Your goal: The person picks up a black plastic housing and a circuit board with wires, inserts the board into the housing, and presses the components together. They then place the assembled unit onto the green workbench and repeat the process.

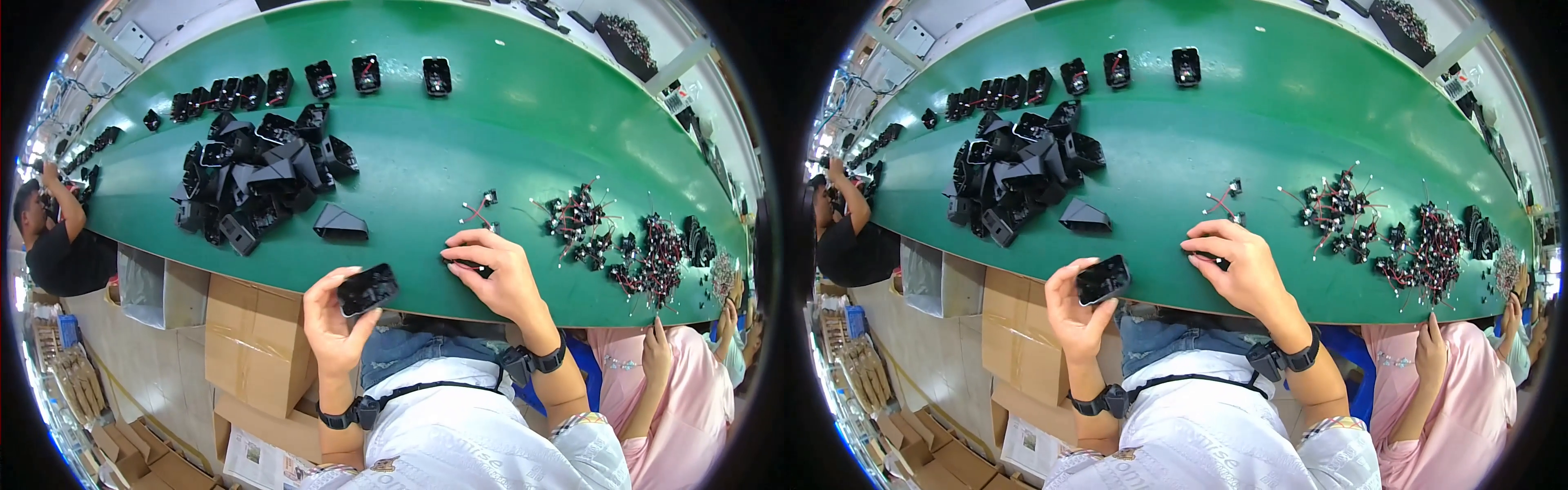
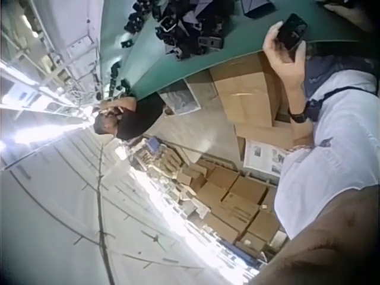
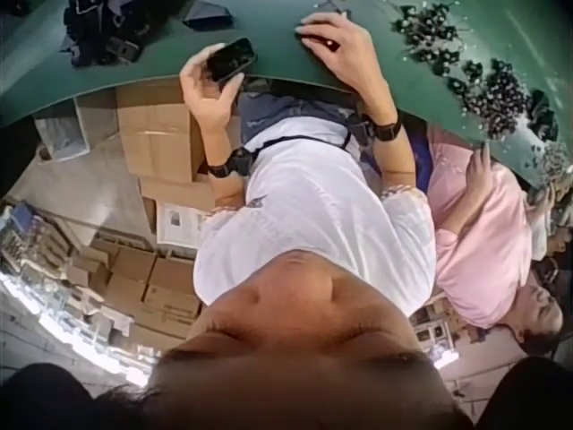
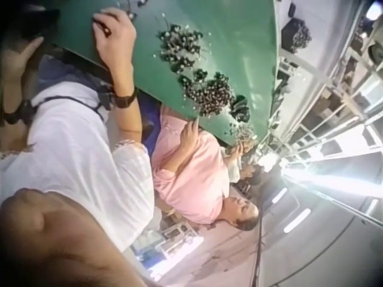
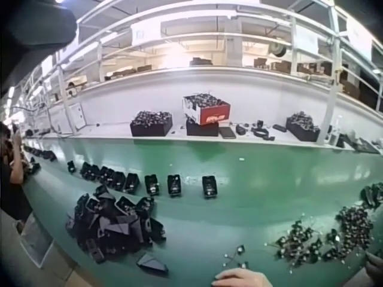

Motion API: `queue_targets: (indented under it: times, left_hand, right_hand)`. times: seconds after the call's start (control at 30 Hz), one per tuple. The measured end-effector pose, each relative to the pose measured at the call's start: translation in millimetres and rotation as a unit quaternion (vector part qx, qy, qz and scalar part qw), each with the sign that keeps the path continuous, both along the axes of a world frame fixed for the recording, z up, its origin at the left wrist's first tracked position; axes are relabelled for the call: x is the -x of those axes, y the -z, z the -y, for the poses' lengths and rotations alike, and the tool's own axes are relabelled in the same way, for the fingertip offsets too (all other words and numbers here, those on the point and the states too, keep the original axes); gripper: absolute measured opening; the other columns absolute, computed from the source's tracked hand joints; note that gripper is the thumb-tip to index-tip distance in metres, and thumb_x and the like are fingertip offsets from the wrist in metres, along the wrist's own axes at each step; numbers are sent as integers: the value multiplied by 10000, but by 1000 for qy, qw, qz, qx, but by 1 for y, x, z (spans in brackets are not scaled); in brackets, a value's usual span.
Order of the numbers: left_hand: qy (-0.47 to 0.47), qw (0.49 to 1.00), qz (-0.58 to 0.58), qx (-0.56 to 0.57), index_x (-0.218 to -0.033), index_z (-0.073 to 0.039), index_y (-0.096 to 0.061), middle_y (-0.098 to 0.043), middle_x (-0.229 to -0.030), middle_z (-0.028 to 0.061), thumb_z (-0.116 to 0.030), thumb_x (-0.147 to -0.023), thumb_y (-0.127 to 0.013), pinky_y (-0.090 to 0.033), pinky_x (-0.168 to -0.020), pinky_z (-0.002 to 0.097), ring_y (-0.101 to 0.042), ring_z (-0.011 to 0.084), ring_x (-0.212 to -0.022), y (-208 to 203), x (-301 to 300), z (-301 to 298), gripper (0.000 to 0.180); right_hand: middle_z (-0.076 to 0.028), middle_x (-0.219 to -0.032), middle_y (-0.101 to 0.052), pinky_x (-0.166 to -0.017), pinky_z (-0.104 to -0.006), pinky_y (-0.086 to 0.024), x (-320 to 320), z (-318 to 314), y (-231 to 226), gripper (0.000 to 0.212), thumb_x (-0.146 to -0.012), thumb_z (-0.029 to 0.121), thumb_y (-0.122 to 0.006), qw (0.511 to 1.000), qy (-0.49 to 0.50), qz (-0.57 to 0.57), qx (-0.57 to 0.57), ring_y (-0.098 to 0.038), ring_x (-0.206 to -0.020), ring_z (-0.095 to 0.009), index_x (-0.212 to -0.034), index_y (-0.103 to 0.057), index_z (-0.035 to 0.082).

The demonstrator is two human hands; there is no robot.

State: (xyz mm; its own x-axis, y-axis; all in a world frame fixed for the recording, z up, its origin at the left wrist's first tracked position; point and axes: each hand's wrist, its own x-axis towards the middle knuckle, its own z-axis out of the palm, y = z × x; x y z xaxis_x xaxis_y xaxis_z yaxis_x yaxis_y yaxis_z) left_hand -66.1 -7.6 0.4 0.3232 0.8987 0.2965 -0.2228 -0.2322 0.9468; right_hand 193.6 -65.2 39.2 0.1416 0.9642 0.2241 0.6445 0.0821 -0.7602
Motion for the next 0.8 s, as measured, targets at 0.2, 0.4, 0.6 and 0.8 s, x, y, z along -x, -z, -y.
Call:
queue_targets:
  times: [0.2,0.4,0.6,0.8]
  left_hand:
    - [212,972,87,50,-1436,-20,-444,-609,-1333,241,-65,-833,-825,-476,-1086,416,-594,306,-1269,-3,-27,-11,715]
    - [351,849,269,290,-1502,-27,-369,-599,-1290,277,-306,-997,-631,-539,-999,429,-660,307,-1147,-2,-56,-6,633]
    - [340,843,229,349,-1444,-9,-417,-591,-1201,301,-386,-1008,-510,-595,-566,338,-695,294,-867,-20,-76,3,583]
    - [302,890,230,252,-1390,-33,-462,-610,-1182,237,-393,-943,-647,-575,-860,360,-658,263,-1022,-14,-80,11,603]
  right_hand:
    - [-105,-962,-763,-734,-278,-564,1,21,-9,164,-832,-29,-781,992,42,-122,2,-723,-856,-178,-993,-794,-4]
    - [-126,-916,-753,-702,-293,-563,18,43,-40,178,-762,-106,-786,980,66,-149,-116,-717,-796,-200,-906,-775,-2]
    - [-121,-882,-756,-714,-317,-578,21,41,-45,233,-706,-109,-820,976,-12,-122,-177,-736,-799,-236,-891,-749,13]
    - [-115,-889,-757,-735,-303,-559,24,43,-53,219,-710,-95,-817,986,-6,-112,-125,-723,-814,-215,-879,-738,20]
